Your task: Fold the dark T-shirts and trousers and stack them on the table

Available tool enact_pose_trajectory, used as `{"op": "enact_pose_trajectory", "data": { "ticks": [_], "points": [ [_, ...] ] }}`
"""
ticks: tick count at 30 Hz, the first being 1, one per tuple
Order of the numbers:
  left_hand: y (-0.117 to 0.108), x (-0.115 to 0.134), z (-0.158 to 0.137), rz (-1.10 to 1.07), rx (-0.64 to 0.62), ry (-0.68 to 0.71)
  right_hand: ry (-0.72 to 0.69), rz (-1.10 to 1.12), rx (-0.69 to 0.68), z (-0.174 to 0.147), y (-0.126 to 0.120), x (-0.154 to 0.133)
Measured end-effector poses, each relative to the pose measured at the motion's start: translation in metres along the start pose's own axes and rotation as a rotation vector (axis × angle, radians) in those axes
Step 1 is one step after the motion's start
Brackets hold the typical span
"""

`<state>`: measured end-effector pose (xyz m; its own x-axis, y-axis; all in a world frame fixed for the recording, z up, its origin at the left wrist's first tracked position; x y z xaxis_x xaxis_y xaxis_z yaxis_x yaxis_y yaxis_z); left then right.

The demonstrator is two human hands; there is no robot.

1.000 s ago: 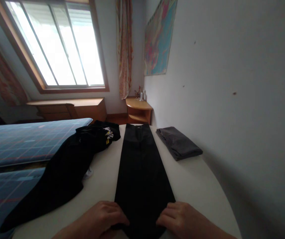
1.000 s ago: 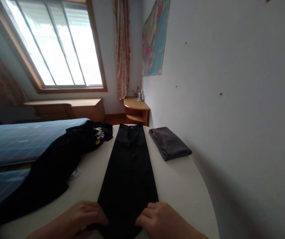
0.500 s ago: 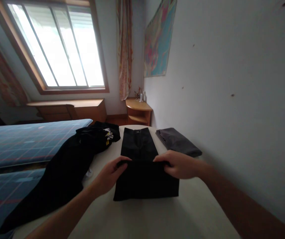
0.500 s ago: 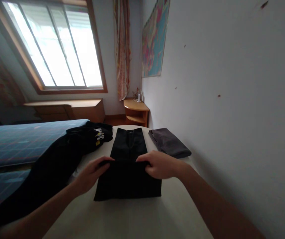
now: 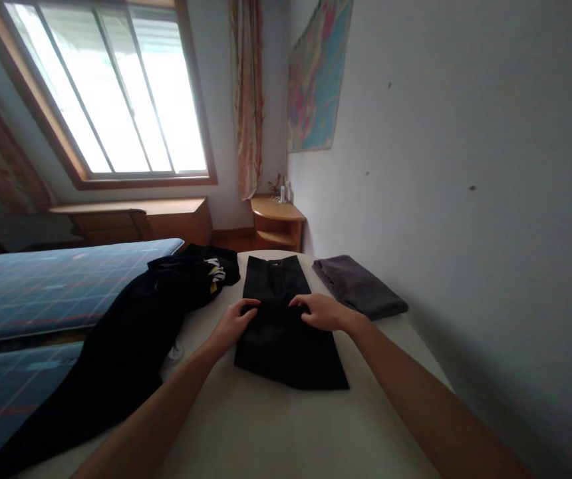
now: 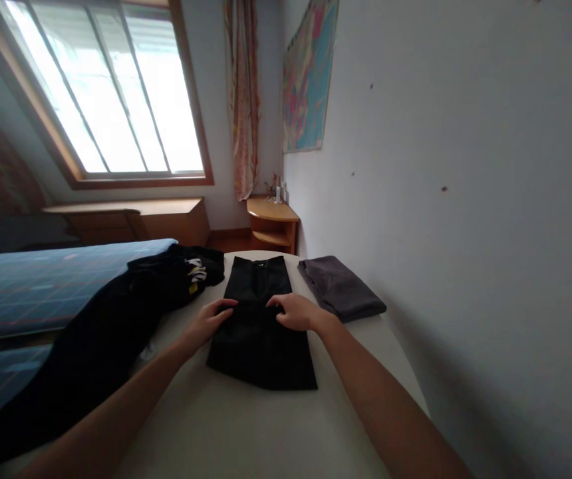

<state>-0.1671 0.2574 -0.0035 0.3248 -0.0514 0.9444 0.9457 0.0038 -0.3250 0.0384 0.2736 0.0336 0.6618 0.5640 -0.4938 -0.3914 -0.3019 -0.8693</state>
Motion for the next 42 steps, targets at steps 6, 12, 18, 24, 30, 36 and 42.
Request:
{"op": "enact_pose_trajectory", "data": {
  "ticks": [6,12,18,24,30,36,42],
  "points": [
    [0.002,-0.020,-0.010,-0.167,-0.025,-0.113,-0.078,0.019,0.164,-0.015,0.009,0.002],
    [0.001,-0.034,-0.040,-0.263,-0.071,-0.196,-0.009,0.121,0.262,-0.049,0.008,0.026],
    [0.009,-0.027,-0.079,-0.192,-0.180,-0.242,0.009,0.133,0.145,-0.081,0.015,0.020],
    [0.019,-0.024,-0.150,-0.174,-0.417,-0.307,0.123,0.234,-0.053,-0.132,0.025,-0.014],
    [0.009,-0.016,-0.160,0.098,-0.404,-0.261,0.245,0.164,-0.055,-0.153,0.028,-0.029],
    [0.006,-0.013,-0.127,0.139,-0.368,-0.242,0.395,0.076,-0.072,-0.149,0.032,-0.015],
    [0.021,-0.014,-0.120,0.302,-0.554,-0.225,0.424,0.092,-0.108,-0.147,0.033,-0.015]
  ]
}}
Point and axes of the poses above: each hand's wrist, its own z-axis towards the middle knuckle, its own y-axis out of the palm, x = y × z, the point moved 9 cm from there along z, towards the middle knuckle, and after that the axes turned 6 degrees about z, right-handed, at the moved point
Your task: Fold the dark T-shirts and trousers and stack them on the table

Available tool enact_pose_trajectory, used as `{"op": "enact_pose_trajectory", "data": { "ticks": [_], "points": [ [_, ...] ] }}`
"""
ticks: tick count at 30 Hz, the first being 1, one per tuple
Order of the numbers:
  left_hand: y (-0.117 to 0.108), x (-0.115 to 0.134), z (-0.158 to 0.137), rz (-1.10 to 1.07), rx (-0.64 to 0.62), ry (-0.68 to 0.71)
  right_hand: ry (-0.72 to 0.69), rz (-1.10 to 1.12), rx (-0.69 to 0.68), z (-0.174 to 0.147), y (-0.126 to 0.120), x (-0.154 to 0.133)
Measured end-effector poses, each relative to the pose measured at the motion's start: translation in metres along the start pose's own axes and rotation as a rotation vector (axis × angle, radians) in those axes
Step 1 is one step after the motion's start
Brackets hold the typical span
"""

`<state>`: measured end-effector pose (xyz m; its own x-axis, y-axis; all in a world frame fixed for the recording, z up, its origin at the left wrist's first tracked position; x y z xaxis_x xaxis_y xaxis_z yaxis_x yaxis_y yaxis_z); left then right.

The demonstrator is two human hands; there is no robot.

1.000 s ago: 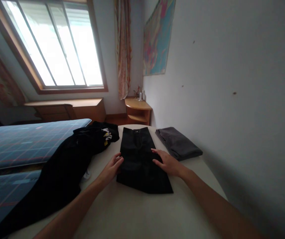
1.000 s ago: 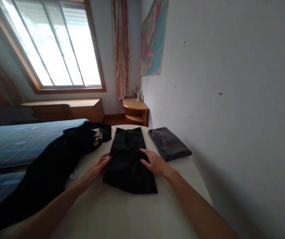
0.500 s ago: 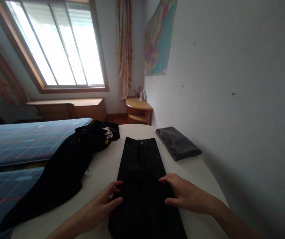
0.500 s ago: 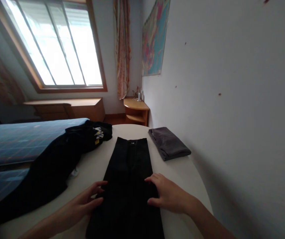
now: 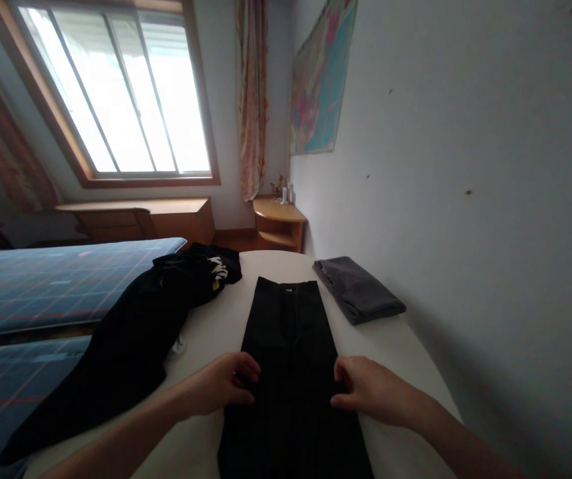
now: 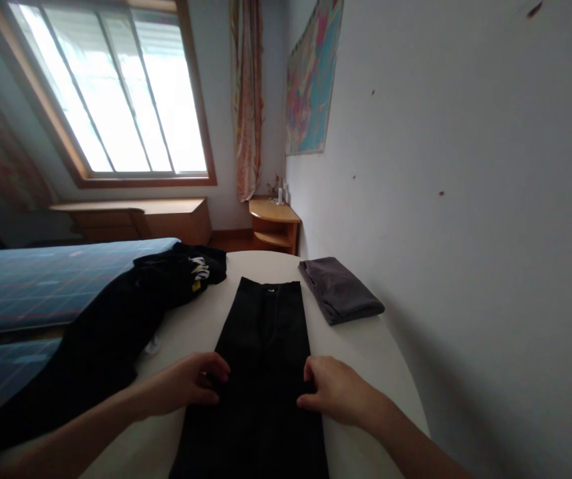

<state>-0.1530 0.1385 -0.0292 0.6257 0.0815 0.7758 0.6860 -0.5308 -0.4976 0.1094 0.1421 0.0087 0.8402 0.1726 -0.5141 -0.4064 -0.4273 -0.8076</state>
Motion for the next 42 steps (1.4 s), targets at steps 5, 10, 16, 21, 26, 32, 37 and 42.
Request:
{"op": "enact_pose_trajectory", "data": {
  "ticks": [5,10,16,21,26,32,37,42],
  "points": [
    [0.003,0.033,0.002,0.356,-0.066,0.010,-0.075,-0.101,0.059,0.003,-0.002,-0.028],
    [0.008,0.059,0.007,0.579,-0.062,0.028,-0.144,-0.111,0.097,0.013,0.013,-0.045],
    [0.015,0.067,0.007,0.627,-0.069,0.079,-0.215,-0.051,0.094,0.015,0.020,-0.044],
    [0.013,0.091,-0.010,0.467,-0.027,0.261,-0.236,0.045,0.072,0.004,0.012,-0.052],
    [0.017,0.091,-0.018,0.517,0.017,0.307,-0.300,0.146,0.077,-0.010,0.015,-0.059],
    [0.021,0.069,-0.009,0.580,0.061,0.165,-0.301,0.114,0.127,-0.009,0.030,-0.056],
    [0.027,0.069,-0.005,0.579,0.037,0.137,-0.333,0.102,0.129,-0.005,0.032,-0.061],
    [0.032,0.076,-0.012,0.591,0.022,0.175,-0.351,0.149,0.118,-0.004,0.028,-0.062]
  ]
}}
Point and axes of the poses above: each hand's wrist, its own z-axis towards the middle knuckle, its own y-axis out of the palm, x = y × z, the point moved 9 cm from there along z, towards the middle knuckle, and after that the axes turned 6 degrees about z, right-handed, at the moved point
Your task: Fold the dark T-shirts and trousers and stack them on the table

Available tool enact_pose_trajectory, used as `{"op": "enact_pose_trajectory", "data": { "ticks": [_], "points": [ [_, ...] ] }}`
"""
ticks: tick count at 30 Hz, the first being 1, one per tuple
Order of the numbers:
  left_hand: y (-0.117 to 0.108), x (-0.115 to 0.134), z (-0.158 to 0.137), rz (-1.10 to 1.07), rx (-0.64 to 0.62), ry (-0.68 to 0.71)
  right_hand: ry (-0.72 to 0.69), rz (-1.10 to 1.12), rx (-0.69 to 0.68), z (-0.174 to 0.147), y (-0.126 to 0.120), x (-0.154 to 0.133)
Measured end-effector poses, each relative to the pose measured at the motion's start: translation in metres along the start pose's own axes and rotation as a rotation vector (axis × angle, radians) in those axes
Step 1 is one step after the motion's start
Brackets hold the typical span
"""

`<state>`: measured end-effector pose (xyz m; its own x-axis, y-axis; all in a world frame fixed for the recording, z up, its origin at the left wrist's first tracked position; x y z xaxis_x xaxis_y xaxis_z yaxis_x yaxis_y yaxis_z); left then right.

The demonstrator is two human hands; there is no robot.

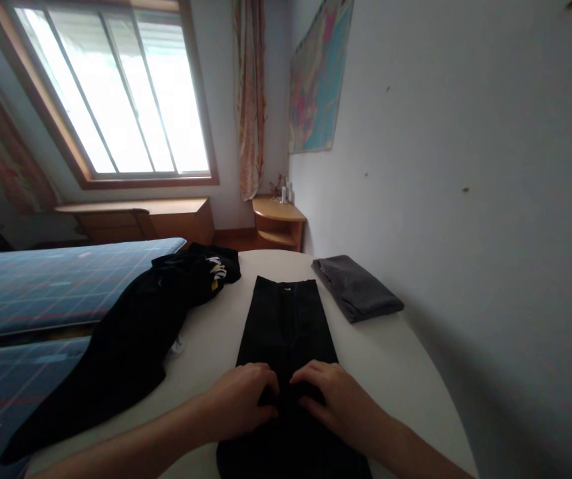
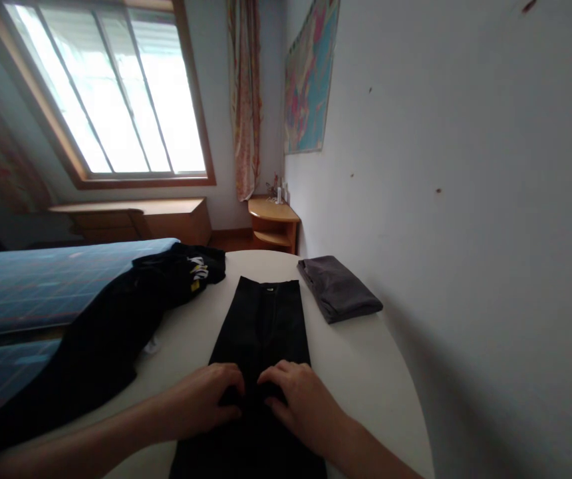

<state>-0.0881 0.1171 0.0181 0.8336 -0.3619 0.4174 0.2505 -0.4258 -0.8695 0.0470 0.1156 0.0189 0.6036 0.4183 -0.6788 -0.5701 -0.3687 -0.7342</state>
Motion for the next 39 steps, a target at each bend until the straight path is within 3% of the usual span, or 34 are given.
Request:
{"op": "enact_pose_trajectory", "data": {
  "ticks": [9,15,20,28,39],
  "points": [
    [-0.004,0.006,-0.005,-0.047,-0.011,0.034,0.003,0.070,0.035,-0.003,-0.001,-0.004],
    [-0.013,0.026,0.001,-0.038,0.019,0.201,0.034,0.149,0.050,-0.003,-0.009,-0.009],
    [-0.009,0.029,0.007,-0.035,0.046,0.248,0.027,0.312,0.045,-0.003,-0.008,-0.001],
    [-0.014,0.040,0.003,-0.024,0.116,0.343,0.051,0.331,0.092,-0.001,-0.014,0.002],
    [-0.023,0.025,-0.003,-0.062,0.177,0.185,0.050,0.296,0.103,0.002,-0.016,-0.018]
  ]
}}
Point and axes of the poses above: each hand's wrist, its own z-axis towards the middle knuckle, its own y-axis out of the palm, x = y × z, the point moved 9 cm from there along z, towards the middle knuckle, and after that the axes turned 6 degrees about z, right-handed, at the moved point
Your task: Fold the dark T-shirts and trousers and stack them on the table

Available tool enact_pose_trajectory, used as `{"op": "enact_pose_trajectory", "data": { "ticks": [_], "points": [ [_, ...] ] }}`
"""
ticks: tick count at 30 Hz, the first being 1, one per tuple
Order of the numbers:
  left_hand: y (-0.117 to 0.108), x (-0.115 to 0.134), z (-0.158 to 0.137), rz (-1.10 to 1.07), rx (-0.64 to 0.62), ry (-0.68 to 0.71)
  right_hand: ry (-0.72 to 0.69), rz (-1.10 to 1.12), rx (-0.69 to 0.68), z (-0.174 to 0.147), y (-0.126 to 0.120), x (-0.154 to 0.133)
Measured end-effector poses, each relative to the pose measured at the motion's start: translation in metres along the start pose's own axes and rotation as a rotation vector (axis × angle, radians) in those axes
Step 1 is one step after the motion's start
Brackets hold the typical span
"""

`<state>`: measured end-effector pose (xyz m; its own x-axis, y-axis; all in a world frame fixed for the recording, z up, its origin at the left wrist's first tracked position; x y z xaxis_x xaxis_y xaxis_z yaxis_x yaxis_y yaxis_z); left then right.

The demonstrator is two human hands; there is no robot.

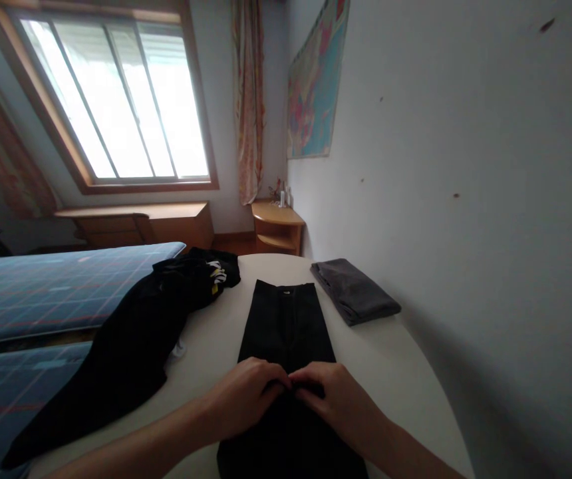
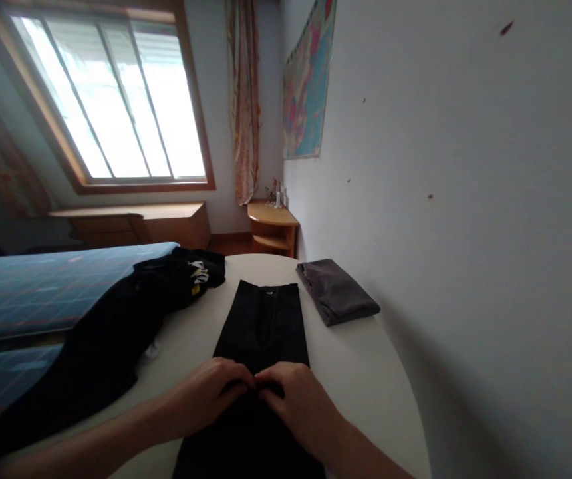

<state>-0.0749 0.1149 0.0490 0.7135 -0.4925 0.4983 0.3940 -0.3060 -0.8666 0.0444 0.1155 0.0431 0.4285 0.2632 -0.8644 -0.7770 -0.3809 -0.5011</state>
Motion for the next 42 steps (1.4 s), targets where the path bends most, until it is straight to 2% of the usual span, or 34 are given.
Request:
{"op": "enact_pose_trajectory", "data": {
  "ticks": [11,20,24,27,30,32,34,38,42],
  "points": [
    [0.007,-0.012,-0.005,-0.084,0.001,-0.047,0.063,-0.105,0.050,0.001,0.006,0.008],
    [0.007,-0.024,-0.006,-0.257,0.060,-0.074,0.026,-0.115,0.069,0.005,0.011,0.004],
    [-0.009,-0.056,-0.006,-0.415,0.281,-0.157,0.001,-0.120,0.062,0.013,-0.004,-0.006],
    [-0.008,-0.092,-0.012,-0.702,0.417,-0.223,-0.039,-0.118,0.032,0.027,-0.021,-0.018],
    [0.013,-0.116,-0.017,-0.985,0.356,-0.297,-0.103,-0.166,0.047,0.047,-0.045,-0.033],
    [0.024,-0.121,-0.019,-1.074,0.306,-0.309,-0.156,-0.227,0.061,0.063,-0.061,-0.044],
    [0.023,-0.123,-0.020,-1.066,0.338,-0.296,-0.191,-0.272,0.061,0.082,-0.075,-0.054],
    [0.015,-0.129,-0.021,-0.914,0.489,-0.352,-0.229,-0.392,0.092,0.122,-0.097,-0.067],
    [0.015,-0.121,-0.017,-0.885,0.491,-0.288,-0.253,-0.493,0.112,0.161,-0.107,-0.070]
  ]
}}
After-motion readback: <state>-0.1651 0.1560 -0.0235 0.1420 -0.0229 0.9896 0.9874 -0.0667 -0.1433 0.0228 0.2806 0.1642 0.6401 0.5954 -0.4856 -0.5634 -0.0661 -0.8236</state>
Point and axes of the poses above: each hand's wrist, its own z-axis towards the middle knuckle, its own y-axis out of the palm, x = y × z, the point moved 9 cm from there along z, towards the middle knuckle, and after that the axes turned 6 degrees about z, right-handed, at the moved point
